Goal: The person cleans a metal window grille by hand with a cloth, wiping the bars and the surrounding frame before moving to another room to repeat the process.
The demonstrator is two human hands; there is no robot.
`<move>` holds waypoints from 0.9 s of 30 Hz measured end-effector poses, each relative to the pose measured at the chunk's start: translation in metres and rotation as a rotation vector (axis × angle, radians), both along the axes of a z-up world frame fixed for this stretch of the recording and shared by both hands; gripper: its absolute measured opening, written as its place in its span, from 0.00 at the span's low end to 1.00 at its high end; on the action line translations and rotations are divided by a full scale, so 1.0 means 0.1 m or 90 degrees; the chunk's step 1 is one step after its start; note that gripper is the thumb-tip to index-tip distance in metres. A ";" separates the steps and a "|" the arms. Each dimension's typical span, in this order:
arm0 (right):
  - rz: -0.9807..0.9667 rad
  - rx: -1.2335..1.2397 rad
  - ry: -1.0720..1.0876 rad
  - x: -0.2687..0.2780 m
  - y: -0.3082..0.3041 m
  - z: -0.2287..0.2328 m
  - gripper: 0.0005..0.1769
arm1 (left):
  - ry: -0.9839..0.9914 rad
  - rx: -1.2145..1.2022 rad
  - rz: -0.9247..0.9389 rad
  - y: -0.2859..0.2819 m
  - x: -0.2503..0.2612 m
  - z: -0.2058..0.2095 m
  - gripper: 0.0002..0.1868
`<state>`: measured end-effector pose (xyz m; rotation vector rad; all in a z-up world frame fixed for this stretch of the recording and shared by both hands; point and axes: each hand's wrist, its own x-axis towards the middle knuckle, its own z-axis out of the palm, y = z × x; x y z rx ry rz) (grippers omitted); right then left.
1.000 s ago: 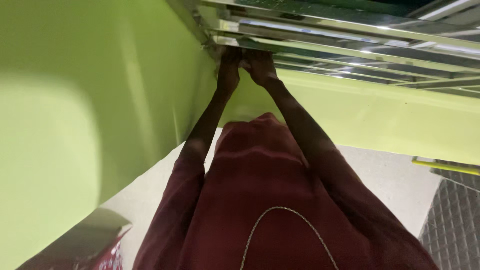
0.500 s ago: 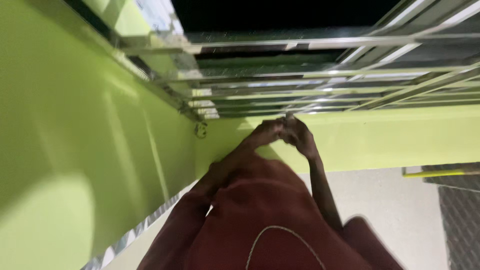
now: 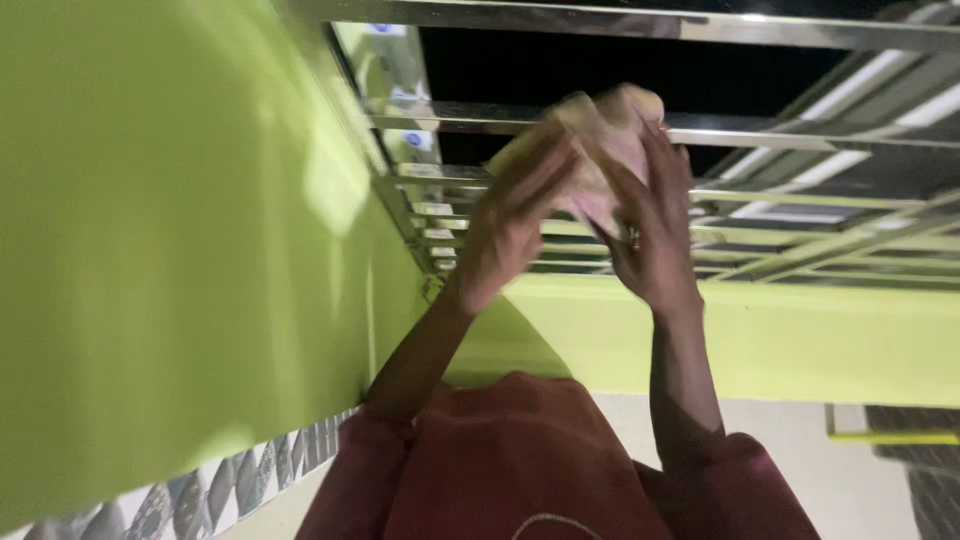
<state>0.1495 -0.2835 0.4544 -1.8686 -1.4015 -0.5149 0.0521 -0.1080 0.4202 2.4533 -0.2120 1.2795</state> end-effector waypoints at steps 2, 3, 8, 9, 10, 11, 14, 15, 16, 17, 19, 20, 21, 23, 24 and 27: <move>-0.021 -0.031 -0.069 -0.03 0.48 0.22 0.33 | 0.056 -0.086 0.099 0.40 -0.02 0.20 0.32; -0.053 -0.068 -0.135 -0.09 0.69 0.29 0.33 | 0.053 -0.080 0.109 0.46 -0.10 0.22 0.32; 0.026 -0.141 -0.137 -0.32 1.39 0.43 0.38 | 0.001 -0.114 0.357 0.56 -0.31 0.28 0.27; 0.021 -0.138 -0.191 -0.35 1.48 0.41 0.37 | 0.002 -0.112 0.356 0.57 -0.36 0.29 0.27; 0.021 -0.139 -0.188 -0.37 1.54 0.39 0.37 | 0.005 -0.132 0.352 0.58 -0.46 0.28 0.29; 0.024 -0.150 -0.185 -0.39 1.59 0.38 0.38 | 0.009 -0.153 0.348 0.57 -0.53 0.27 0.32; 0.042 -0.153 -0.173 -0.40 1.62 0.40 0.39 | 0.022 -0.142 0.398 0.46 -0.46 0.31 0.32; 0.056 -0.152 -0.153 -0.39 1.61 0.41 0.39 | 0.018 -0.141 0.399 0.46 -0.44 0.34 0.32; 0.056 -0.152 -0.153 -0.38 1.63 0.41 0.39 | 0.030 -0.148 0.393 0.47 -0.46 0.36 0.33; 0.047 -0.169 -0.173 -0.38 1.64 0.40 0.38 | 0.043 -0.155 0.388 0.47 -0.48 0.38 0.35; 0.042 -0.184 -0.198 -0.34 1.65 0.41 0.38 | 0.055 -0.167 0.379 0.44 -0.56 0.42 0.37; 0.065 -0.178 -0.195 -0.32 1.64 0.41 0.38 | 0.070 -0.179 0.372 0.44 -0.60 0.42 0.38; 0.089 -0.171 -0.193 -0.32 1.63 0.41 0.37 | 0.068 -0.179 0.378 0.45 -0.61 0.43 0.38; 0.104 -0.184 -0.195 -0.32 1.63 0.45 0.40 | 0.059 -0.128 0.420 0.45 -0.56 0.46 0.38; 0.116 -0.197 -0.188 -0.31 1.64 0.49 0.43 | 0.053 -0.127 0.430 0.43 -0.56 0.48 0.38; 0.171 -0.214 -0.132 -0.24 1.55 0.54 0.47 | 0.070 -0.142 0.425 0.32 -0.59 0.45 0.37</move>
